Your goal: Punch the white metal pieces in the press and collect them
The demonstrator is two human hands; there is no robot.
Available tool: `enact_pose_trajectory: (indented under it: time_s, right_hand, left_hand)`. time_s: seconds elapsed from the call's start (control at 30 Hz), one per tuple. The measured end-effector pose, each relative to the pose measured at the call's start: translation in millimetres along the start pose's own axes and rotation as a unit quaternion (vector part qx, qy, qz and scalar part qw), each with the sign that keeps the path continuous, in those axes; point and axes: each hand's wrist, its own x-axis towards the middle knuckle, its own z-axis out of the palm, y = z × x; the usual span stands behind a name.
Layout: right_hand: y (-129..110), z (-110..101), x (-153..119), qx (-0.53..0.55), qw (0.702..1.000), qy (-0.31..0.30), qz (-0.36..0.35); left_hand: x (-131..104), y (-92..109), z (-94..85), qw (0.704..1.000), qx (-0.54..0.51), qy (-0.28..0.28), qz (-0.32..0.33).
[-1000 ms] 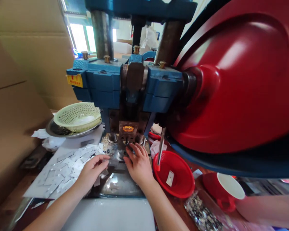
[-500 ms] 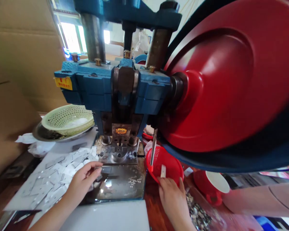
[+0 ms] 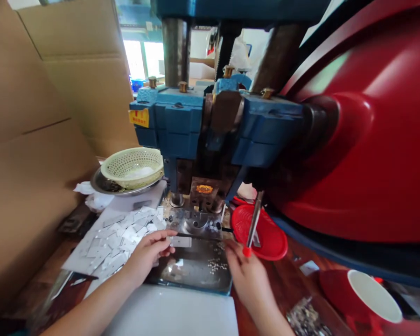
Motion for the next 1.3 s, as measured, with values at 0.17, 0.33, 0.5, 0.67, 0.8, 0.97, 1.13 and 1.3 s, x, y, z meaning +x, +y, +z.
enact_pose_trajectory:
  time_s: [0.17,0.33,0.5,0.67,0.8,0.97,1.13,1.3]
  right_hand:
    - [-73,52,-6,0.405,0.885,-0.161,0.163]
    - [-81,54,7,0.409,0.892,-0.124,0.147]
    - [-73,46,19,0.299,0.947,-0.093,0.069]
    - [-63,47,33,0.199,0.979,-0.039,0.001]
    - [-53,48,57,0.114,0.988,0.055,-0.090]
    - [-43,53,81,0.089,0.987,0.091,-0.101]
    - [-35,62,91,0.125,0.985,0.071,-0.091]
    - [-34,67,96,0.139,0.985,0.062,-0.082]
  left_hand:
    - [-6,-1,2.6,0.994,0.081,-0.025,0.068]
    - [-4,4,4.5,0.979,0.132,-0.039,0.150]
    - [8,18,10.5,0.968,0.206,-0.008,0.145]
    - [27,28,21.0,0.934,0.297,0.008,0.199]
    - [48,32,32.4,0.906,0.343,0.045,0.243]
    - [74,32,37.6,0.892,0.365,0.071,0.256]
    - [88,27,37.7,0.899,0.365,0.012,0.243]
    - [91,30,42.9,0.894,0.374,-0.009,0.246]
